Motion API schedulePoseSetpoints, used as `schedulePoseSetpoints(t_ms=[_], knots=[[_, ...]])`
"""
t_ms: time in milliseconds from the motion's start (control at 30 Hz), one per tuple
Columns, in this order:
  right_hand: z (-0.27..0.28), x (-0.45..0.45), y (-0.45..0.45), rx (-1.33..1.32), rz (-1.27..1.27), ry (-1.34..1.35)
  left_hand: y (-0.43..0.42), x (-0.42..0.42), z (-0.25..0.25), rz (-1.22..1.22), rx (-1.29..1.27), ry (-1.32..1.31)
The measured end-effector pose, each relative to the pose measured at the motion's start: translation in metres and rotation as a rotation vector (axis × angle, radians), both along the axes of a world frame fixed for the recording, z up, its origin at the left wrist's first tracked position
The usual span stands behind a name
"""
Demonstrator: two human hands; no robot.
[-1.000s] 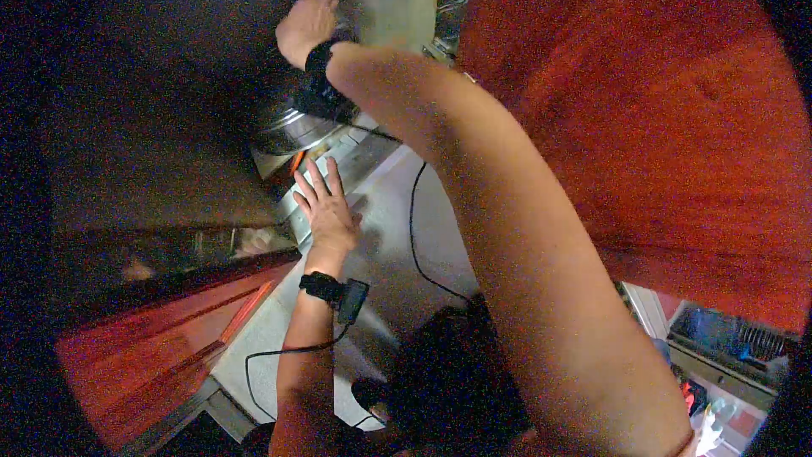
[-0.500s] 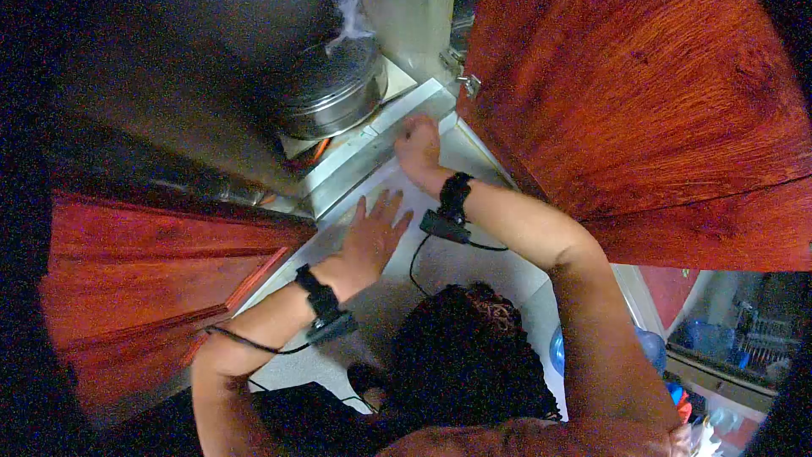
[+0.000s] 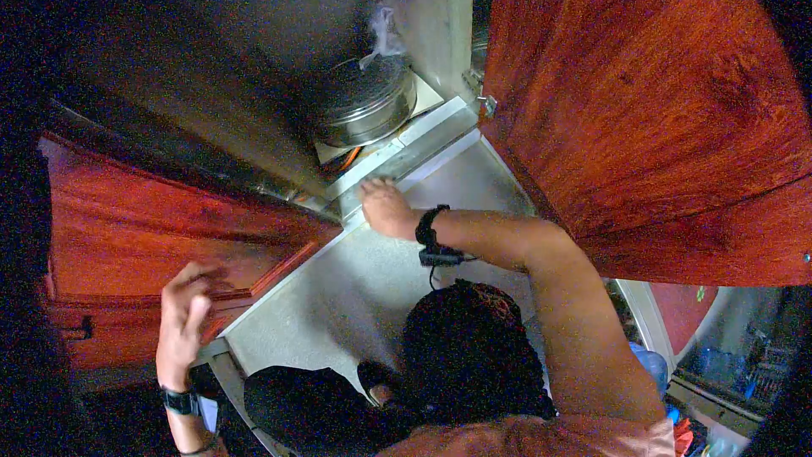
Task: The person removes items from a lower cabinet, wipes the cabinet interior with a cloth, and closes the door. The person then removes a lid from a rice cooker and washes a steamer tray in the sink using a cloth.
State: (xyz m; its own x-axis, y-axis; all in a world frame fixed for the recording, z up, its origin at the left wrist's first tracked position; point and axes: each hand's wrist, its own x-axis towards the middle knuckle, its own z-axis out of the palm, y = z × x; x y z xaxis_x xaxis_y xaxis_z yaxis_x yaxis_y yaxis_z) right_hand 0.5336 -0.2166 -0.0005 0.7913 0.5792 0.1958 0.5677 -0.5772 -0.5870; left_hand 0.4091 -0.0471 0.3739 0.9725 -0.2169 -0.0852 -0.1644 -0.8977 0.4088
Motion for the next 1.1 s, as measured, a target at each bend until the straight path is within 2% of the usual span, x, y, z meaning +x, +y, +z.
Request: schedulePoseSetpoints(t_ms=[67, 167, 200, 267, 367, 433, 500, 533, 567, 633, 700, 733, 800, 900, 1000, 1033, 1067, 1100], knots=[[-0.005, 0.014, -0.008, -0.038, -0.102, -0.196, 0.013, -0.021, 0.015, 0.103, 0.056, -0.083], [-0.008, 0.04, -0.027, -0.212, -0.181, -0.076, 0.042, -0.063, 0.02, 0.282, 0.176, -0.381], [-0.009, 0.041, -0.035, -0.237, -0.195, -0.041, 0.042, -0.076, 0.019, 0.36, 0.205, -0.57], [-0.009, 0.044, -0.046, -0.287, -0.219, 0.019, 0.078, -0.1, 0.045, 0.266, 0.124, -0.292], [-0.007, 0.057, -0.006, -0.233, -0.119, -0.12, 0.106, -0.119, 0.07, 0.234, 0.113, -0.126], [0.008, 0.054, 0.014, -0.191, -0.063, -0.142, 0.127, -0.126, 0.082, 0.203, 0.189, -0.184], [0.019, 0.013, -0.03, -0.134, -0.091, -0.05, 0.119, -0.115, 0.074, 0.172, 0.185, -0.462], [0.023, 0.001, -0.035, -0.001, -0.066, -0.07, 0.087, -0.125, 0.109, 0.139, 0.23, -0.445], [0.059, -0.022, -0.043, -0.047, -0.069, -0.097, 0.055, -0.135, 0.143, 0.106, 0.274, -0.428], [0.094, -0.059, -0.05, -0.084, -0.056, -0.083, 0.058, -0.167, 0.199, -0.037, 0.245, -0.245], [0.124, -0.083, -0.027, -0.177, -0.045, -0.097, 0.084, -0.197, 0.223, -0.114, 0.186, -0.365], [0.127, -0.093, -0.029, -0.259, -0.053, -0.112, 0.095, -0.204, 0.231, -0.159, 0.188, -0.327], [0.128, -0.094, -0.032, -0.259, -0.064, -0.152, 0.086, -0.212, 0.249, -0.194, 0.185, -0.44], [0.145, -0.098, -0.047, -0.333, -0.052, -0.126, 0.064, -0.231, 0.29, -0.078, 0.24, -0.705], [0.156, -0.102, -0.062, -0.285, -0.052, -0.096, 0.074, -0.234, 0.312, 0.154, 0.238, -0.95], [0.162, -0.101, -0.068, -0.242, -0.061, -0.207, 0.074, -0.229, 0.32, 0.18, 0.269, -1.003], [0.169, -0.095, -0.074, -0.29, -0.058, -0.186, 0.07, -0.218, 0.327, 0.194, 0.296, -1.064], [0.178, -0.089, -0.078, -0.336, -0.054, -0.163, 0.06, -0.205, 0.331, 0.141, 0.201, -1.151]])
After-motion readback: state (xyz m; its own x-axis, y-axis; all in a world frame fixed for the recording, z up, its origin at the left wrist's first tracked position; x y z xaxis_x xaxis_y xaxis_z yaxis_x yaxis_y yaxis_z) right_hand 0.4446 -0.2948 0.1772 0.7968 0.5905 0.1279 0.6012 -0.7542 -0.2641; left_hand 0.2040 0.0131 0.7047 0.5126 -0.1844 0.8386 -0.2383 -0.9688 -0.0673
